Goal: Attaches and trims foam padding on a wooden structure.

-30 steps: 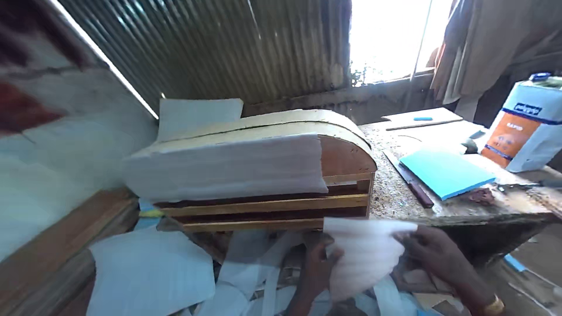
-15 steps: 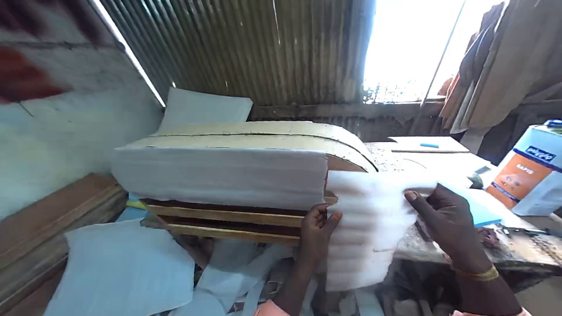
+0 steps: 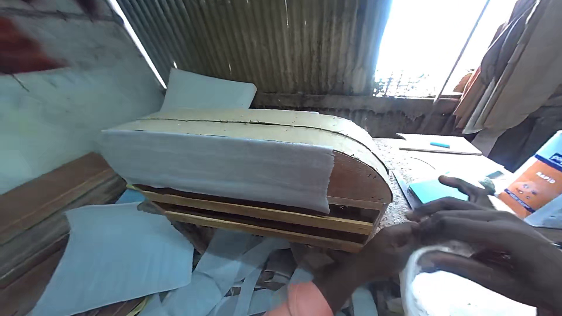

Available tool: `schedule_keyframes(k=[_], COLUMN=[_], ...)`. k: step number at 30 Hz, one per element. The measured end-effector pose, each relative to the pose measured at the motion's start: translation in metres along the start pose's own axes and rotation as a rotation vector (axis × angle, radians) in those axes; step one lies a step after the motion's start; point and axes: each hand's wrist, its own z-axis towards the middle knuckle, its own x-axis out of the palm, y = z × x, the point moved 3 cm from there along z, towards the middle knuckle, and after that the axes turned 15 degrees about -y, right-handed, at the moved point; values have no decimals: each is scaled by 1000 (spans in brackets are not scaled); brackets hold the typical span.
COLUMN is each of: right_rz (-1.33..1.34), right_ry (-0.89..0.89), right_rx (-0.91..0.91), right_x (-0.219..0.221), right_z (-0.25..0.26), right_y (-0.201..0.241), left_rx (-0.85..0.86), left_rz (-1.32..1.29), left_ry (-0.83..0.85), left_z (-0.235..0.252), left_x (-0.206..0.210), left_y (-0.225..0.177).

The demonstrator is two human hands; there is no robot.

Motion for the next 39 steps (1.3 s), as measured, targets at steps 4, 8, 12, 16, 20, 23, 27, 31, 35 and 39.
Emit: schedule_keyframes(k=[4,8,12,16,20,23,27,31,35,39], right_rz=[-376,-494,-502,-471,-549,-586,-634,-601,-585,-605], right_ry=[-39,-56,-2,75,120,110,51,24,33,50], right_rx=[72,95,109,214,168,93,43,77,90,88], right_x=[-20,-7,4,5,21,39,51,50,53,55], right_z=[23,44,59,66,78,87,92,92,95,97], right_y=[-9,-22,-27,-36,-40,-35,-33,-40,-41,-41], left_rx=[-163,-34,-131,-199,-98,-107,-64,-58,-76,-87], left_rz=[-120,-155,154,156,319,348,387,386,401,393], left_ry=[-455,-519,-630,-698,-744,-783,-800,-815,-820,-818], left_z=[-31,-58,-54,-48,-53,-53,-50,-46,-44,-42], left_x=[-31,-63,-60,-73,-91,-94,-101,-108,-111,-113], left_y=[-2,6,-5,-1,13,18,20,19,23,27])
